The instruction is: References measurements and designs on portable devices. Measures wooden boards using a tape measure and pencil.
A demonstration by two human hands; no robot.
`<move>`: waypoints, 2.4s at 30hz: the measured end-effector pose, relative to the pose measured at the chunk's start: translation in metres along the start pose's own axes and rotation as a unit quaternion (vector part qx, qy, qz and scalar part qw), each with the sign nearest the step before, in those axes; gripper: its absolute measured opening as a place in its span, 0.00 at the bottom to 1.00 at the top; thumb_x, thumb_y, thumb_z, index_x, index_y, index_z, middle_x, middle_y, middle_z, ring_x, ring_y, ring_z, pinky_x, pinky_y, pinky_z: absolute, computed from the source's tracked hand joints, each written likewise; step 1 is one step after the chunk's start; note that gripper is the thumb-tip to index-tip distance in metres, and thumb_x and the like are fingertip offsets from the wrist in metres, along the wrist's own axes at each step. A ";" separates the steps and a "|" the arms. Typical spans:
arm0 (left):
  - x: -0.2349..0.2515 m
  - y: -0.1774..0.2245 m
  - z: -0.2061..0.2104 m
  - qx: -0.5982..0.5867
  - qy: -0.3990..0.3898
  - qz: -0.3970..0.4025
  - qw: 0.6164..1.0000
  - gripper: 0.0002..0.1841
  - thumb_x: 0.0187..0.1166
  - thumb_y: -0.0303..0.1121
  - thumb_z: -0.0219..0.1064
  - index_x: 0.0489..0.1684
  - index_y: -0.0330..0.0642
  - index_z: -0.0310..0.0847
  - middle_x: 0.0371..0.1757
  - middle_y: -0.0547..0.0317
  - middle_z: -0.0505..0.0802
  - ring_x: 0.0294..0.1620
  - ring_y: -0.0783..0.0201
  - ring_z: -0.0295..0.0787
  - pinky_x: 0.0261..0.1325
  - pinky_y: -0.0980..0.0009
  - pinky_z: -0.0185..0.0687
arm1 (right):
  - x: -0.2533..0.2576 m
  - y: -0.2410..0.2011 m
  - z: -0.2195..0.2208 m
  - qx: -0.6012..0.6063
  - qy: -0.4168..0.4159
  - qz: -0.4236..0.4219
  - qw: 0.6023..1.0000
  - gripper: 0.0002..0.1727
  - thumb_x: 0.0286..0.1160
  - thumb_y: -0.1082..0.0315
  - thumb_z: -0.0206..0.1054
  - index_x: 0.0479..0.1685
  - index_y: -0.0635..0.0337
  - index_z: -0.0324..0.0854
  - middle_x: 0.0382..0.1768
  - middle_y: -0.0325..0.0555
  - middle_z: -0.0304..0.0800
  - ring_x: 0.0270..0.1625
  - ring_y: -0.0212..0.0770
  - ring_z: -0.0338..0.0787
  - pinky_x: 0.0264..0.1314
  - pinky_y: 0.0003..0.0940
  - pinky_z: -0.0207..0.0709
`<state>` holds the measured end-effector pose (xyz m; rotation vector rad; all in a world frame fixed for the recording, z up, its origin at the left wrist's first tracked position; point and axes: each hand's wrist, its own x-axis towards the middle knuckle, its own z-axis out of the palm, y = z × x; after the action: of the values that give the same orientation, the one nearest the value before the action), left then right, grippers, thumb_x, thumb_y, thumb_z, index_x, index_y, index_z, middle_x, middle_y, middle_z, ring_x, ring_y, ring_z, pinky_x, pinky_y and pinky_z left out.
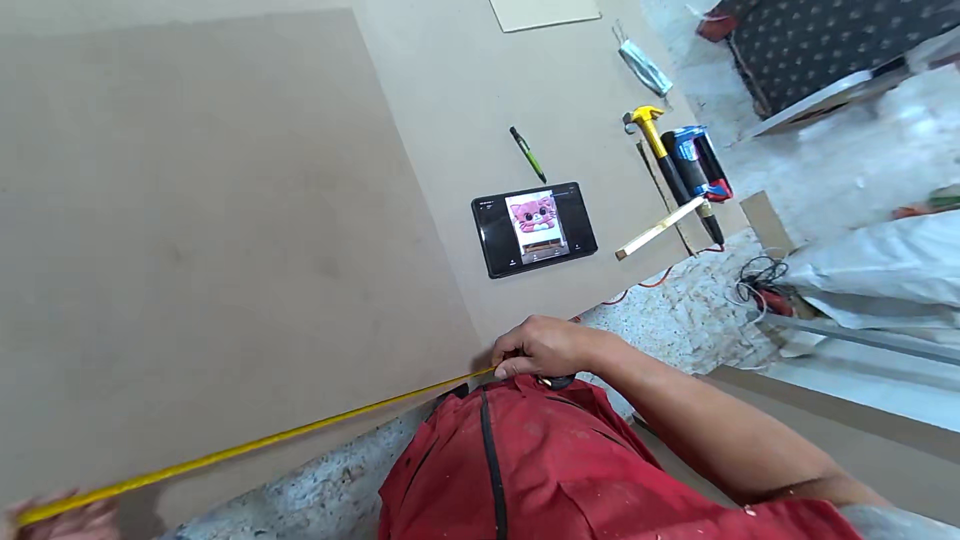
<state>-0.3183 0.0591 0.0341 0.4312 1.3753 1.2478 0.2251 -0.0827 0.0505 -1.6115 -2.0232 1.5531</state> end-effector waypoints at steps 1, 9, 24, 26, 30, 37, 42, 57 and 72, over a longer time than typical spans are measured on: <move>-0.006 -0.012 0.021 0.006 -0.064 -0.015 0.998 0.26 0.97 0.36 0.34 0.39 0.43 0.82 0.33 0.59 0.96 0.33 0.68 0.95 0.40 0.73 0.93 | -0.003 0.001 -0.005 0.003 0.002 -0.003 1.000 0.19 0.84 0.45 0.65 0.49 0.48 0.91 0.32 0.34 0.92 0.33 0.30 0.89 0.41 0.36 0.85; -0.103 -0.149 0.236 0.036 -0.326 -0.097 0.940 0.12 0.89 0.37 0.57 0.46 0.49 0.89 0.49 0.52 0.96 0.37 0.64 0.95 0.40 0.71 0.93 | -0.051 0.088 -0.068 -0.058 0.065 -0.075 0.993 0.18 0.90 0.53 0.60 0.47 0.51 0.93 0.40 0.36 0.94 0.45 0.32 0.92 0.53 0.38 0.86; -0.208 -0.288 0.451 0.427 -0.379 0.076 0.817 0.10 0.78 0.30 0.74 0.54 0.44 0.88 0.44 0.63 0.96 0.41 0.71 0.94 0.49 0.68 0.94 | -0.120 0.252 -0.177 -0.069 0.039 -0.075 0.994 0.17 0.89 0.51 0.61 0.45 0.46 0.93 0.38 0.32 0.93 0.40 0.30 0.91 0.48 0.36 0.86; -0.197 -0.292 0.466 0.454 -0.394 0.119 0.790 0.10 0.79 0.32 0.74 0.54 0.45 0.88 0.45 0.63 0.95 0.42 0.72 0.93 0.50 0.69 0.93 | -0.114 0.255 -0.185 -0.065 0.058 -0.087 0.992 0.16 0.88 0.51 0.61 0.47 0.45 0.94 0.39 0.31 0.94 0.41 0.28 0.91 0.48 0.34 0.86; -0.183 -0.298 0.486 0.479 -0.384 0.161 0.773 0.04 0.79 0.33 0.73 0.43 0.47 0.92 0.38 0.67 0.96 0.35 0.76 0.92 0.44 0.71 0.91 | -0.101 0.263 -0.192 -0.056 0.103 -0.086 0.989 0.14 0.86 0.51 0.63 0.51 0.45 0.93 0.42 0.31 0.94 0.45 0.28 0.91 0.52 0.34 0.87; -0.164 -0.296 0.465 0.529 -0.263 0.219 0.777 0.23 0.86 0.35 0.64 0.81 0.46 0.75 0.57 0.53 0.92 0.51 0.62 0.91 0.55 0.61 0.90 | -0.088 0.293 -0.190 -0.089 0.220 -0.029 0.971 0.12 0.85 0.58 0.64 0.44 0.51 0.91 0.41 0.38 0.94 0.43 0.36 0.93 0.48 0.43 0.87; -0.125 -0.274 0.361 0.645 -0.049 0.261 0.717 0.27 0.91 0.45 0.54 0.85 0.42 0.70 0.82 0.45 0.80 0.85 0.51 0.74 0.88 0.49 0.66 | -0.077 0.298 -0.180 -0.110 0.208 0.017 0.972 0.15 0.88 0.53 0.61 0.49 0.46 0.94 0.45 0.39 0.96 0.53 0.40 0.93 0.59 0.47 0.85; -0.105 -0.310 0.302 0.689 -0.024 0.303 0.658 0.29 0.92 0.46 0.43 0.89 0.45 0.64 0.94 0.53 0.63 0.96 0.54 0.51 0.97 0.50 0.42 | -0.068 0.303 -0.165 -0.167 0.245 0.003 0.955 0.16 0.89 0.54 0.60 0.48 0.48 0.94 0.44 0.41 0.96 0.54 0.44 0.91 0.57 0.44 0.83; -0.105 -0.310 0.302 0.689 -0.027 0.296 0.661 0.30 0.92 0.47 0.43 0.89 0.44 0.64 0.94 0.53 0.63 0.96 0.54 0.51 0.96 0.51 0.43 | -0.068 0.301 -0.165 -0.175 0.247 0.008 0.953 0.17 0.88 0.53 0.60 0.49 0.48 0.94 0.45 0.40 0.96 0.55 0.45 0.91 0.58 0.44 0.83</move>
<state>0.0982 -0.0156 -0.1035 2.0796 2.0119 0.3333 0.5535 -0.0617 -0.0686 -1.8939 -2.0616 0.7025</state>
